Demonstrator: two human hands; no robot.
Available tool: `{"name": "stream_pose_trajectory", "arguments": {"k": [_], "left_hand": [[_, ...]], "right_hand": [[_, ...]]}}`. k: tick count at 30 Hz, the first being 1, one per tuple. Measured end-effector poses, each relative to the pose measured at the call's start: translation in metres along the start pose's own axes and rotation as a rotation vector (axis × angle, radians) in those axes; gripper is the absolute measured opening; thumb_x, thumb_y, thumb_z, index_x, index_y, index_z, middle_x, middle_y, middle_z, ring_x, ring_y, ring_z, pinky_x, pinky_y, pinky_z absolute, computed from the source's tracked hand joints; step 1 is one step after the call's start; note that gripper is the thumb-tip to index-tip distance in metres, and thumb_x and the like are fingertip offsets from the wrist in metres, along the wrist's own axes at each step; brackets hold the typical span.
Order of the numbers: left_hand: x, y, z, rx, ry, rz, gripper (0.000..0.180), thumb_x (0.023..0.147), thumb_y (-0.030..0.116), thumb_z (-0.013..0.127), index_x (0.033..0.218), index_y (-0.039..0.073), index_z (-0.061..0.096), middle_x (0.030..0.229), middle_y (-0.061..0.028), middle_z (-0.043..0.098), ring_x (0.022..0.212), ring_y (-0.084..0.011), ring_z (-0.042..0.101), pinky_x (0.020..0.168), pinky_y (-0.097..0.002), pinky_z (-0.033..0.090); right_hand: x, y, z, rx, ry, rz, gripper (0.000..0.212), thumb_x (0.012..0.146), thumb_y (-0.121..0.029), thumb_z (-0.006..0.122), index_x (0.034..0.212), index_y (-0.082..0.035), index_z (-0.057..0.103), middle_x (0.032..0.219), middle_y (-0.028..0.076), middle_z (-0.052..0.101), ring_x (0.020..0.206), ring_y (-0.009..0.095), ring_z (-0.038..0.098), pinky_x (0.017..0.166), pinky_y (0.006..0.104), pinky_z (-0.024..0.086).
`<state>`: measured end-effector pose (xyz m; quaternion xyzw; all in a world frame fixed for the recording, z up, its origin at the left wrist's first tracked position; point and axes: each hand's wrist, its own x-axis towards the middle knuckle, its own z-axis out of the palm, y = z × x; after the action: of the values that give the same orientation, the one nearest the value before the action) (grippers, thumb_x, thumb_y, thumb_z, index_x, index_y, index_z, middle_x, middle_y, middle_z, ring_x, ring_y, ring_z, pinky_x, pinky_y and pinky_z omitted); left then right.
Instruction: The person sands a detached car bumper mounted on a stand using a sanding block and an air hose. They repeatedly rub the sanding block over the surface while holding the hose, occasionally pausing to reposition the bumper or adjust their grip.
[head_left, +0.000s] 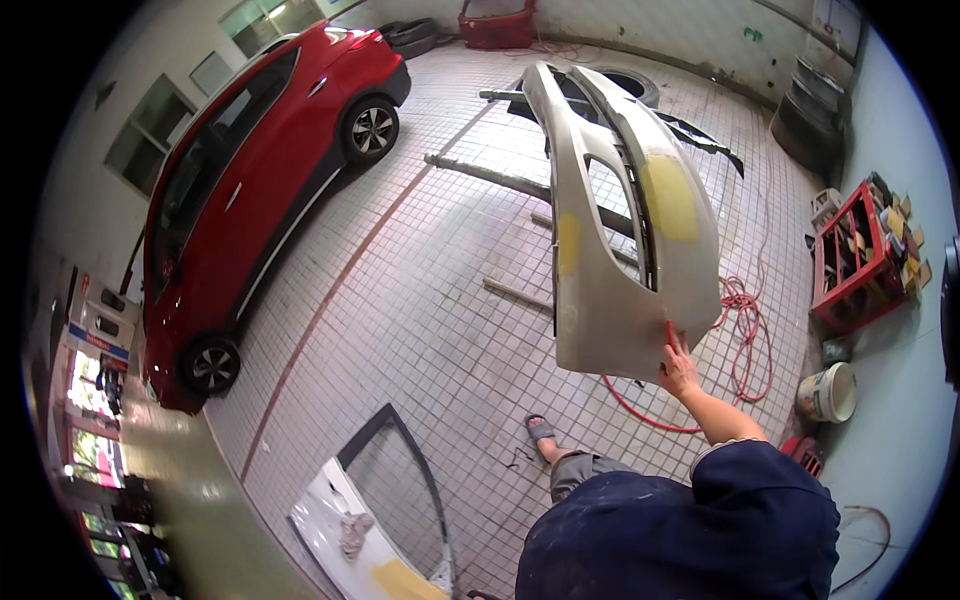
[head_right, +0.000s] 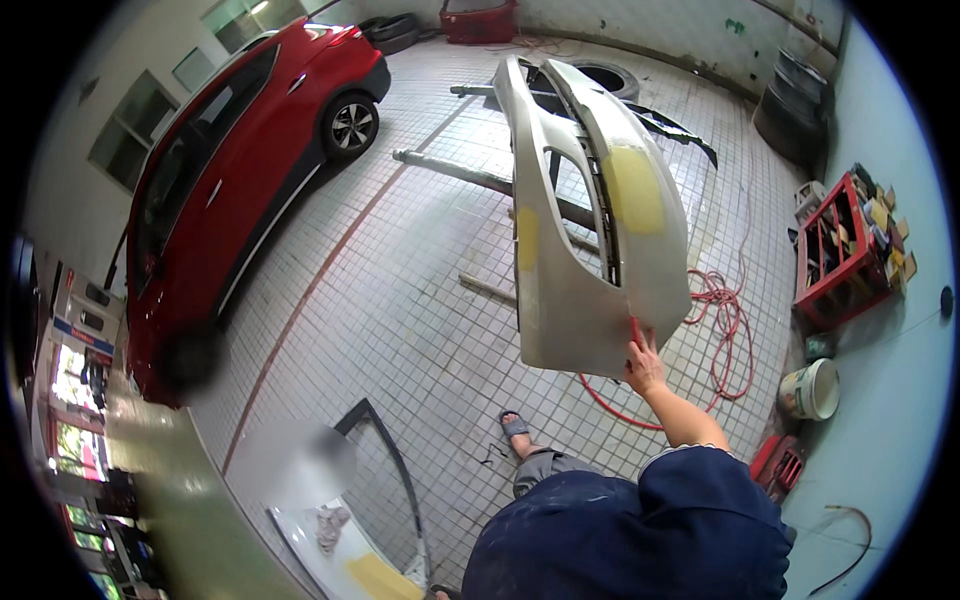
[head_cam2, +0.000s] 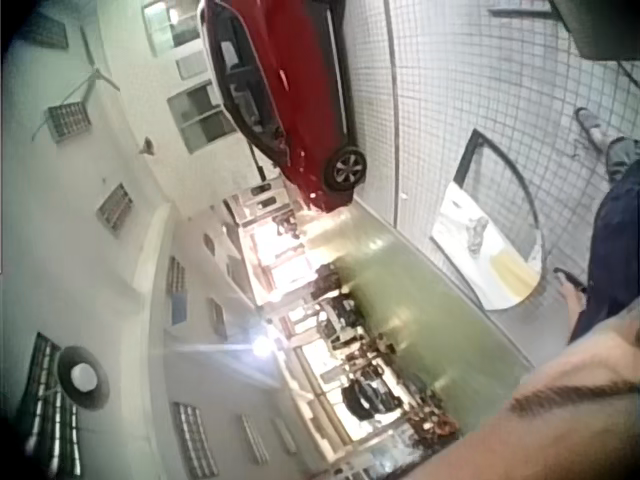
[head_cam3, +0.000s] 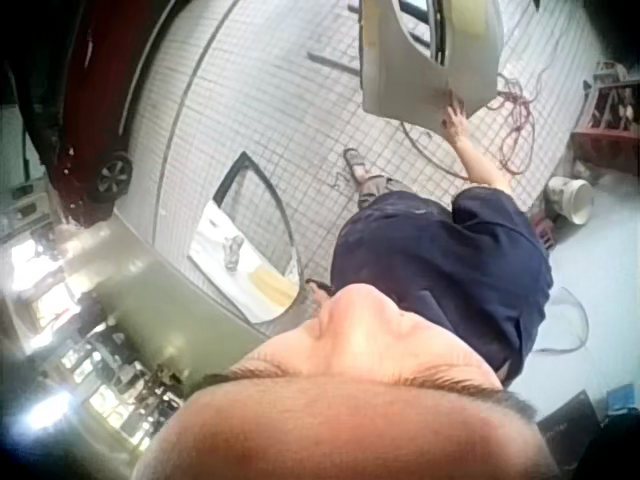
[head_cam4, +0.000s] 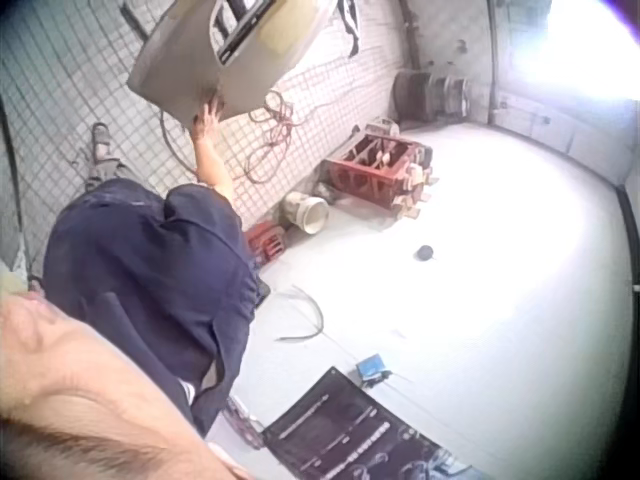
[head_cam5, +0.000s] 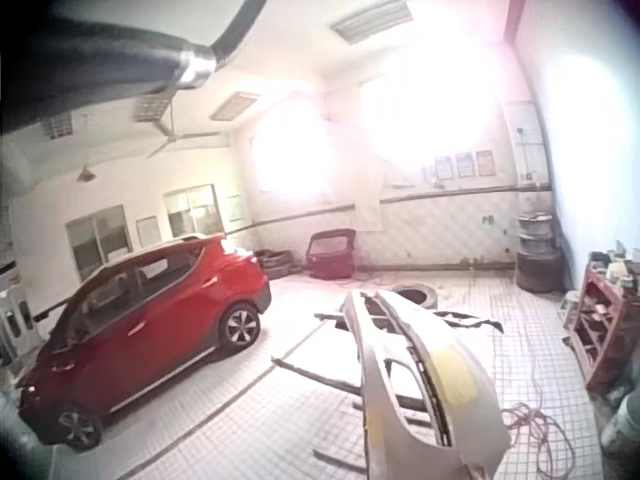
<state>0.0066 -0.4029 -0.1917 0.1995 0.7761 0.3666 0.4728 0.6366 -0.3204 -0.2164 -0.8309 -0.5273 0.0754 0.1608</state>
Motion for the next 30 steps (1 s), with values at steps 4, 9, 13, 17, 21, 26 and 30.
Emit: {"name": "stream_pose_trajectory", "arguments": {"k": [4, 9, 13, 17, 21, 26, 30], "left_hand": [[0.057, 0.068, -0.026, 0.038, 0.015, 0.045, 0.054, 0.116, 0.047, 0.055, 0.146, 0.003, 0.06, 0.124, -0.0119, 0.072, 0.109, -0.0255, 0.071, 0.093, -0.0426, 0.062], [0.14, 0.156, -0.036, 0.056, -0.077, 0.155, 0.054, 0.116, 0.047, 0.055, 0.146, 0.003, 0.059, 0.124, -0.0119, 0.072, 0.11, -0.0255, 0.072, 0.093, -0.0428, 0.062], [0.188, 0.267, 0.045, 0.015, -0.365, 0.264, 0.053, 0.116, 0.047, 0.054, 0.146, 0.003, 0.059, 0.124, -0.0119, 0.072, 0.111, -0.0254, 0.072, 0.094, -0.0429, 0.062], [0.154, 0.413, 0.214, 0.087, -0.903, 0.353, 0.059, 0.117, 0.051, 0.051, 0.147, 0.001, 0.057, 0.129, -0.0131, 0.071, 0.114, -0.0281, 0.073, 0.099, -0.0447, 0.061], [0.05, 0.498, 0.385, 0.099, -1.401, 0.447, 0.067, 0.115, 0.059, 0.051, 0.148, 0.001, 0.056, 0.13, -0.0137, 0.071, 0.121, -0.0311, 0.071, 0.109, -0.0469, 0.056], [-0.012, 0.519, 0.596, 0.33, -1.741, 0.407, 0.067, 0.106, 0.057, 0.062, 0.141, -0.001, 0.058, 0.126, -0.0158, 0.071, 0.115, -0.0301, 0.071, 0.108, -0.0462, 0.056], [-0.041, 0.525, 0.686, 0.546, -1.781, 0.442, 0.069, 0.101, 0.06, 0.064, 0.132, -0.001, 0.061, 0.112, -0.0165, 0.073, 0.103, -0.0283, 0.072, 0.097, -0.0441, 0.059]], "right_hand": [[0.001, -0.029, 0.028, 0.112, 0.07, 0.309, 0.053, 0.085, -0.013, 0.08, 0.131, -0.012, 0.054, 0.182, 0.009, 0.027, 0.129, 0.051, 0.061, 0.096, 0.0585, 0.06], [0.0, -0.034, 0.04, 0.15, 0.249, 0.469, 0.062, 0.084, -0.016, 0.087, 0.137, -0.013, 0.055, 0.184, 0.006, 0.022, 0.123, 0.046, 0.066, 0.092, 0.0556, 0.06], [0.0, -0.029, 0.047, 0.158, 0.249, 0.552, 0.073, 0.079, -0.014, 0.092, 0.141, -0.014, 0.055, 0.185, 0.004, 0.019, 0.138, 0.042, 0.06, 0.097, 0.0513, 0.061], [0.003, -0.032, 0.056, 0.19, 0.309, 0.608, 0.073, 0.077, -0.014, 0.094, 0.14, -0.015, 0.057, 0.184, 0.004, 0.022, 0.139, 0.042, 0.06, 0.1, 0.0505, 0.06], [0.003, -0.039, 0.059, 0.216, 0.397, 0.651, 0.075, 0.076, -0.018, 0.096, 0.14, -0.016, 0.058, 0.182, 0.006, 0.029, 0.138, 0.042, 0.061, 0.105, 0.0509, 0.059], [-0.001, -0.054, 0.073, 0.303, 0.46, 1.008, 0.078, 0.072, -0.027, 0.099, 0.137, -0.015, 0.059, 0.171, 0.01, 0.042, 0.138, 0.039, 0.062, 0.104, 0.052, 0.059], [-0.007, -0.077, 0.09, 0.371, 0.576, 1.215, 0.078, 0.073, -0.031, 0.099, 0.137, -0.015, 0.057, 0.154, 0.015, 0.055, 0.132, 0.04, 0.064, 0.103, 0.0529, 0.059]]}}
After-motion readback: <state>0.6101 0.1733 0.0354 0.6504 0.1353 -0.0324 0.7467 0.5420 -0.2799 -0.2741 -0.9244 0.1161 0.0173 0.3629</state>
